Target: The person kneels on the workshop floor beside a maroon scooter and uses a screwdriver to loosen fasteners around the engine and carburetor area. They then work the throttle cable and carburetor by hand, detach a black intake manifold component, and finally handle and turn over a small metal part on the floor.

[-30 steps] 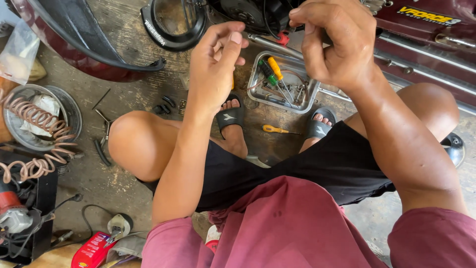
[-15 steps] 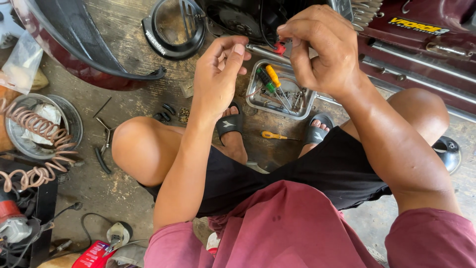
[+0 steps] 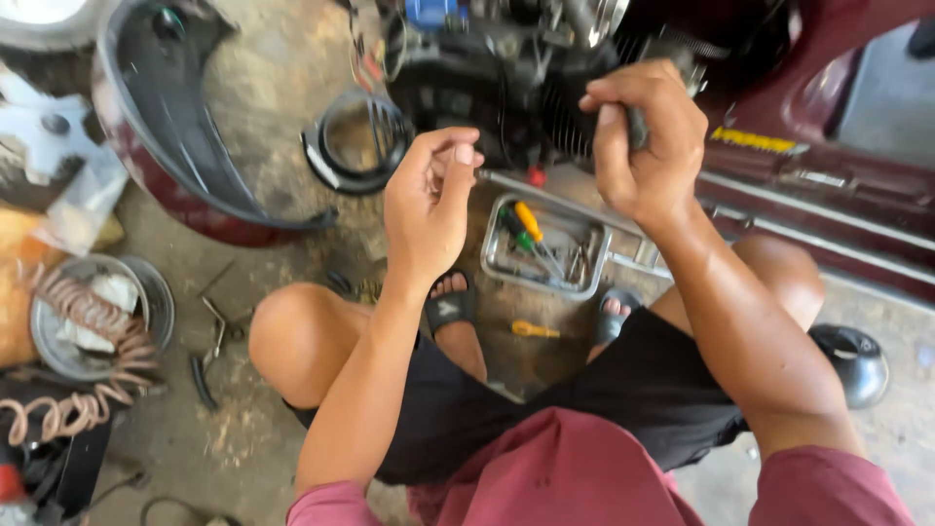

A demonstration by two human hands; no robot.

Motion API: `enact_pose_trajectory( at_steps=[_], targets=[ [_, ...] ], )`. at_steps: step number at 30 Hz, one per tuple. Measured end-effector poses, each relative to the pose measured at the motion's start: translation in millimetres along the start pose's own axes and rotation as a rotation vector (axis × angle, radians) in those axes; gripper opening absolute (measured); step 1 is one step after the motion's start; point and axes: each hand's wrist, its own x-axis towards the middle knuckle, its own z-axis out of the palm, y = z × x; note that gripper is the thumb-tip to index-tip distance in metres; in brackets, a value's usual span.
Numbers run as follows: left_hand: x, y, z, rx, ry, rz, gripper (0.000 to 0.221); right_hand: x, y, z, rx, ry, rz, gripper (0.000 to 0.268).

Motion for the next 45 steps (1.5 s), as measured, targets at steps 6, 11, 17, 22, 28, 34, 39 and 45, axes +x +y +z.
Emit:
enact_pose_trajectory(
  at_steps=[6, 11, 17, 22, 28, 34, 39, 45],
  targets=[
    [46.8, 52.5, 12.0, 0.264, 0.089, 0.51, 0.012, 18.4, 16.9, -5.7, -0.042, 0.083, 0.183, 0.015],
    [102.4, 53.6, 41.3, 0.568, 0.149, 0.71, 0.016, 40.3, 36.4, -8.4, -0.084, 0.066, 0.211, 0.022],
    [137.6, 41.5, 72.0, 0.881, 0.234, 0.53, 0.019, 45.1, 49.3, -5.6, -0.143, 0.068, 0.225, 0.033],
    [153.1, 30.3, 85.2, 0.968, 0.179, 0.44, 0.02, 45.1, 48.7, -10.0, -0.18, 0.075, 0.221, 0.035],
    [155.9, 25.5, 89.8, 0.881, 0.195, 0.415, 0.016, 38.7, 48.3, -10.8, -0.161, 0.037, 0.273, 0.032],
    [155.0, 25.2, 86.0, 0.876, 0.2, 0.398, 0.018, 35.4, 50.1, -8.3, -0.085, 0.04, 0.289, 0.033],
    [158.7, 29.5, 70.6, 0.816, 0.041, 0.312, 0.01, 28.7, 56.0, -10.4, -0.031, 0.026, 0.335, 0.037],
    [151.9, 32.8, 71.1, 0.79, 0.059, 0.265, 0.016, 24.6, 61.2, -13.0, -0.02, -0.003, 0.378, 0.042]
  ],
)
